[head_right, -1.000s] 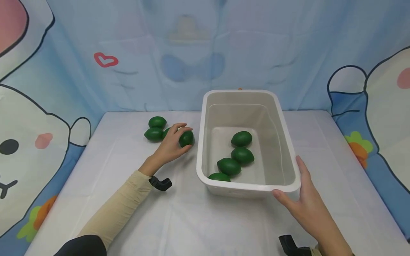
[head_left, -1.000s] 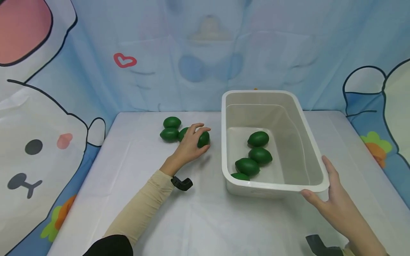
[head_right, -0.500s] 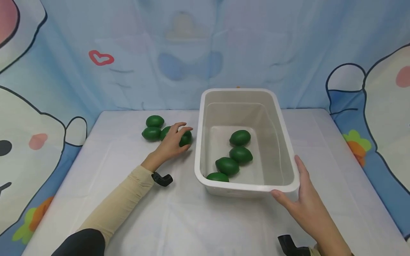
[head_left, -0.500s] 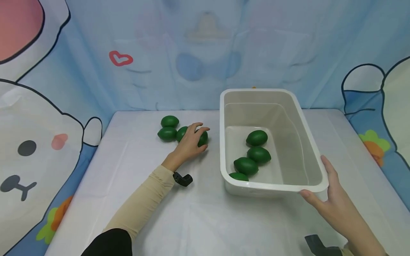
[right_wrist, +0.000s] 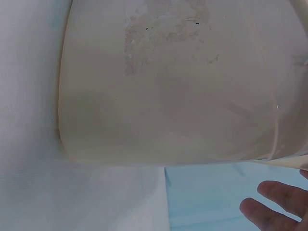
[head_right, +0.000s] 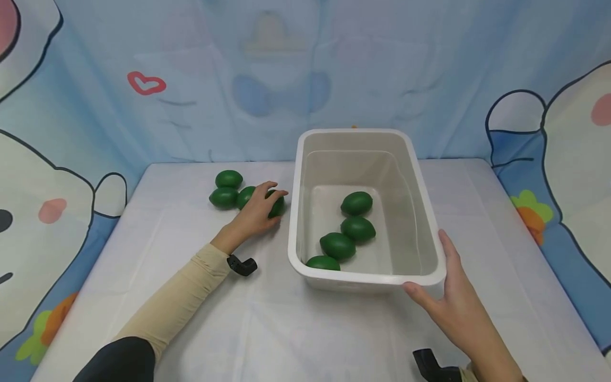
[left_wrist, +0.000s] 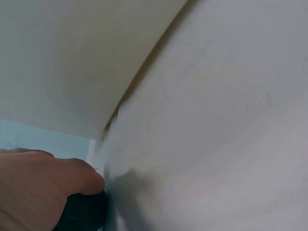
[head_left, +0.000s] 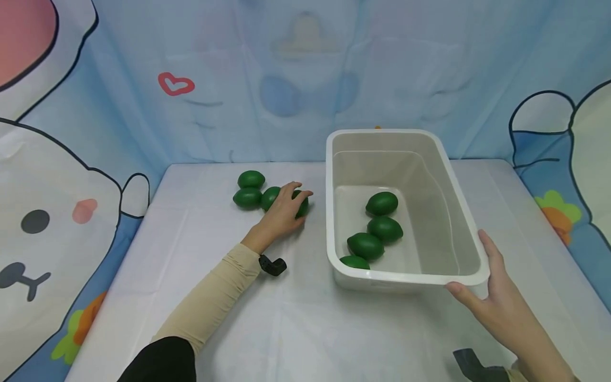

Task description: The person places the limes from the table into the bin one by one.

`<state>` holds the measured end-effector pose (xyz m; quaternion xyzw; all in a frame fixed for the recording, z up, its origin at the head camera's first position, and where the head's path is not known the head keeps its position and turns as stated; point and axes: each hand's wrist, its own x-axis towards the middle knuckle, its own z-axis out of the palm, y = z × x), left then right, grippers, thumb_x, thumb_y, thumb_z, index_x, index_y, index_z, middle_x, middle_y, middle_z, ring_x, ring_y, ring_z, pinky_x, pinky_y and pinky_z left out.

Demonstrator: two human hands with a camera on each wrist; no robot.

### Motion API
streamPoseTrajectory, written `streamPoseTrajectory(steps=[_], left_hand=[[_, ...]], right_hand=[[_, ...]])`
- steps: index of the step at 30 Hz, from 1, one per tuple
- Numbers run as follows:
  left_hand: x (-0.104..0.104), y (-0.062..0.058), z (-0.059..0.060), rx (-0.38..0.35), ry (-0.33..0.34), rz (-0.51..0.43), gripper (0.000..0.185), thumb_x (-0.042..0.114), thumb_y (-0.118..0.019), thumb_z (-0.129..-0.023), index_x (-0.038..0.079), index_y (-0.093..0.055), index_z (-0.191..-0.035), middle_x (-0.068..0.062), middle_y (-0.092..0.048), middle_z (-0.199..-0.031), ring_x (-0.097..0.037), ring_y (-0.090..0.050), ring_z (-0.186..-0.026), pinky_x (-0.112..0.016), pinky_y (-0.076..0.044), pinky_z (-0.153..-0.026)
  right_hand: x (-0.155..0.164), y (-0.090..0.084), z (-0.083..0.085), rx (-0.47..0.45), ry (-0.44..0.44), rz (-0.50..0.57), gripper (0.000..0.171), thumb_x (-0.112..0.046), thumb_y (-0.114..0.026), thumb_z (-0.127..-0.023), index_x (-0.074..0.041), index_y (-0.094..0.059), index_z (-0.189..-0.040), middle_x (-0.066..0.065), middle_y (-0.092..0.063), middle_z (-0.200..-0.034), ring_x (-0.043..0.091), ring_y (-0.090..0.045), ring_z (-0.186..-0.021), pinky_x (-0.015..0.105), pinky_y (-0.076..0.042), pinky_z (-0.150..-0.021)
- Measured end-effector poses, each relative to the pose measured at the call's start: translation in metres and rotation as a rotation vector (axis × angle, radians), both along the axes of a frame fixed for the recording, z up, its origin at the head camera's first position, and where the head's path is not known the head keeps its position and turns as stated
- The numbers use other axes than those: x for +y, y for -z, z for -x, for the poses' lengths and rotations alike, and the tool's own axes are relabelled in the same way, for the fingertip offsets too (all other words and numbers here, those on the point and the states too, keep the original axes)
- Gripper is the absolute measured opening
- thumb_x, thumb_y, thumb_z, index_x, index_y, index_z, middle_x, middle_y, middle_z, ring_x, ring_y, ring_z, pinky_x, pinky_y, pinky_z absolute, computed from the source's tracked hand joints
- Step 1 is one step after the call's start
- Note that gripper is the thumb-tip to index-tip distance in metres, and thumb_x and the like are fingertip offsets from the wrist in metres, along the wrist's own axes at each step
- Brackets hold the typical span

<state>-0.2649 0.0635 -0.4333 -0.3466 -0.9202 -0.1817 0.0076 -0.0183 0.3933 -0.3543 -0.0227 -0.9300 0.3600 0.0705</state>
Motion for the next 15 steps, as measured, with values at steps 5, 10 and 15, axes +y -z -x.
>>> streamPoseTrajectory(steps=[5,10,15], left_hand=[[0.0003,0.0016,0.0011,0.032,0.027,0.048,0.061,0.013,-0.069,-0.085,0.014,-0.043,-0.140,-0.020,-0.030,-0.148,-0.036,-0.025,-0.141,-0.046,-0.030,-0.113],[0.0022,0.0028,0.0006,0.062,0.046,0.100,0.053,0.008,-0.065,-0.086,0.011,-0.048,-0.137,-0.022,-0.032,-0.146,-0.037,-0.028,-0.140,-0.046,-0.030,-0.113],[0.0036,0.0039,-0.0004,0.087,0.061,0.134,0.046,0.005,-0.060,-0.090,0.008,-0.050,-0.134,-0.023,-0.033,-0.146,-0.036,-0.028,-0.140,-0.045,-0.027,-0.115]], right_hand=[[0.0007,-0.0006,0.0005,-0.001,-0.001,0.001,0.113,-0.017,-0.075,-0.081,-0.026,0.012,-0.152,0.032,-0.026,-0.143,0.054,-0.039,-0.113,0.077,-0.035,-0.075],[0.0010,-0.0004,0.0004,-0.006,-0.002,0.002,0.113,-0.017,-0.075,-0.081,-0.024,0.012,-0.152,0.032,-0.027,-0.142,0.052,-0.040,-0.110,0.076,-0.035,-0.074],[0.0013,-0.0005,0.0002,-0.003,-0.006,0.011,0.113,-0.016,-0.075,-0.081,-0.025,0.012,-0.152,0.032,-0.026,-0.142,0.051,-0.040,-0.109,0.077,-0.035,-0.074]])
